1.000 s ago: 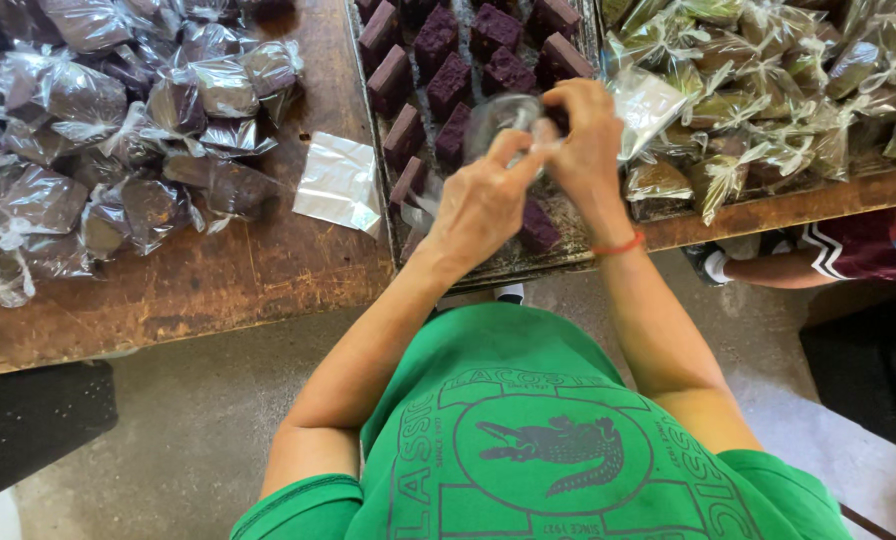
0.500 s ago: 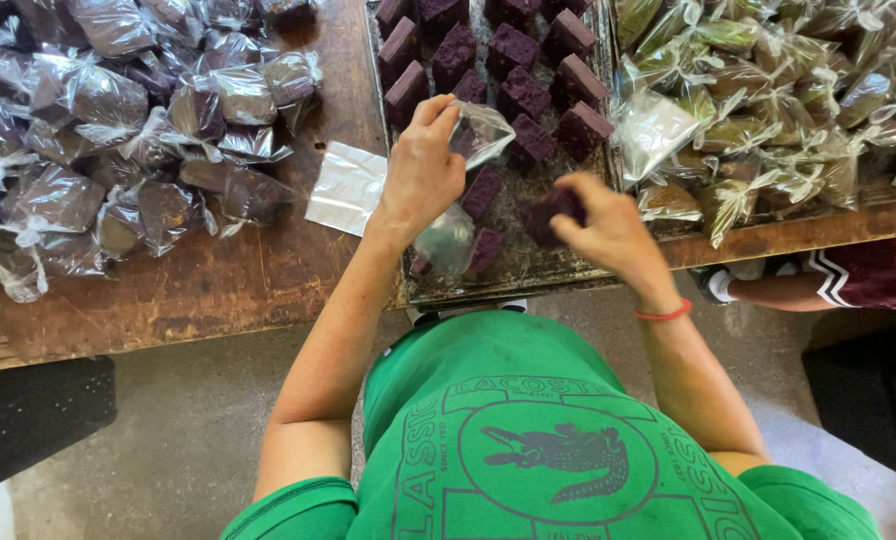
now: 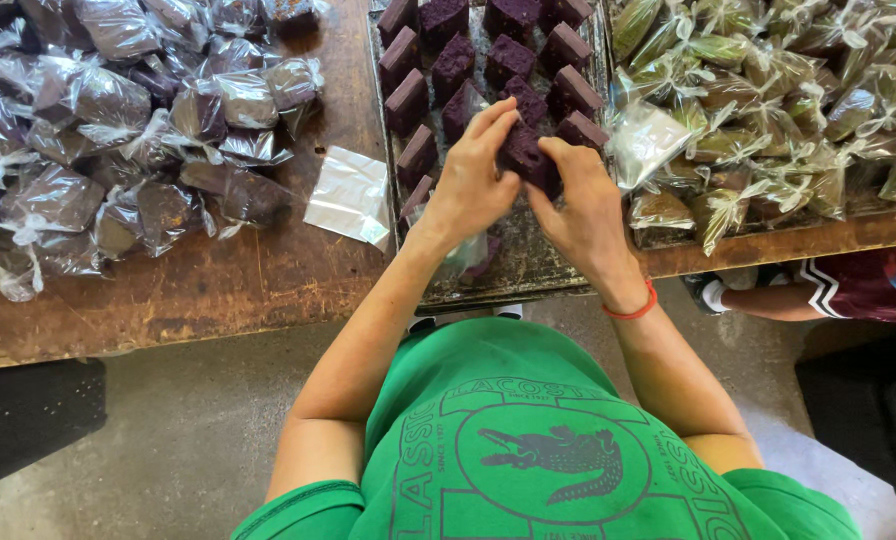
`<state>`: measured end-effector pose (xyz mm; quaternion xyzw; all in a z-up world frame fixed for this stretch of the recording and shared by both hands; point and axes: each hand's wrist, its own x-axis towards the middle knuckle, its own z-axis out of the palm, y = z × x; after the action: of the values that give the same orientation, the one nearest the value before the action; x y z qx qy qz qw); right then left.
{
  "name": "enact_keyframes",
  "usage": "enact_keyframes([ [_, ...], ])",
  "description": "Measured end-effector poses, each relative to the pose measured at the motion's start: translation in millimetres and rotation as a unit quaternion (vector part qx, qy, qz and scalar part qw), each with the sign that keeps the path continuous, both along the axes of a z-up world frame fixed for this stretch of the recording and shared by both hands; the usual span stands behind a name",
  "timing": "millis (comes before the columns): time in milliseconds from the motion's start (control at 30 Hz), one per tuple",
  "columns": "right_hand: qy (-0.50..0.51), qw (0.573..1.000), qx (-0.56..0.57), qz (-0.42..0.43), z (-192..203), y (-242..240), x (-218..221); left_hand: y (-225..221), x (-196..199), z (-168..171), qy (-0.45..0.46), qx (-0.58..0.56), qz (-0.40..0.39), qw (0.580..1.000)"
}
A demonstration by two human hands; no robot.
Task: The person packages purple rice cakes by hand, placing one cake at a time into a plastic bag and then setting the bags aside on the table.
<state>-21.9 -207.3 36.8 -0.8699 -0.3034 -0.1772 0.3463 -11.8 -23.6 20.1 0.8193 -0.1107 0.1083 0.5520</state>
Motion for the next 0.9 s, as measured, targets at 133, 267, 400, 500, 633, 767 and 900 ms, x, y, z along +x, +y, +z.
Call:
enact_keyframes([
  [133, 0.041, 0.998, -0.049, 0.001, 12, 2, 14, -4, -12, -2, -0.112, 0.077, -0.023, 0.990],
  [267, 0.089, 0.995, -0.045, 0.005, 26, 9, 18, -3, -12, -10, -0.089, -0.006, -0.071, 0.993],
  [400, 0.230, 0.972, 0.036, -0.010, 36, 17, 12, 16, 5, -16, -0.018, -0.166, -0.070, 0.983],
  [500, 0.069, 0.990, -0.108, 0.061, 31, 18, 15, 27, 3, -6, 0.091, -0.185, -0.075, 0.976],
  [633, 0.060, 0.977, -0.179, 0.103, 19, 16, 20, 36, 6, 7, 0.043, -0.234, -0.064, 0.969],
  [767, 0.140, 0.981, -0.055, 0.125, 22, 6, 34, 53, 1, 23, 0.045, -0.181, -0.067, 0.980],
  [900, 0.415, 0.888, 0.147, 0.135, 29, -9, 41, 67, 0, 25, -0.157, 0.118, -0.013, 0.980],
])
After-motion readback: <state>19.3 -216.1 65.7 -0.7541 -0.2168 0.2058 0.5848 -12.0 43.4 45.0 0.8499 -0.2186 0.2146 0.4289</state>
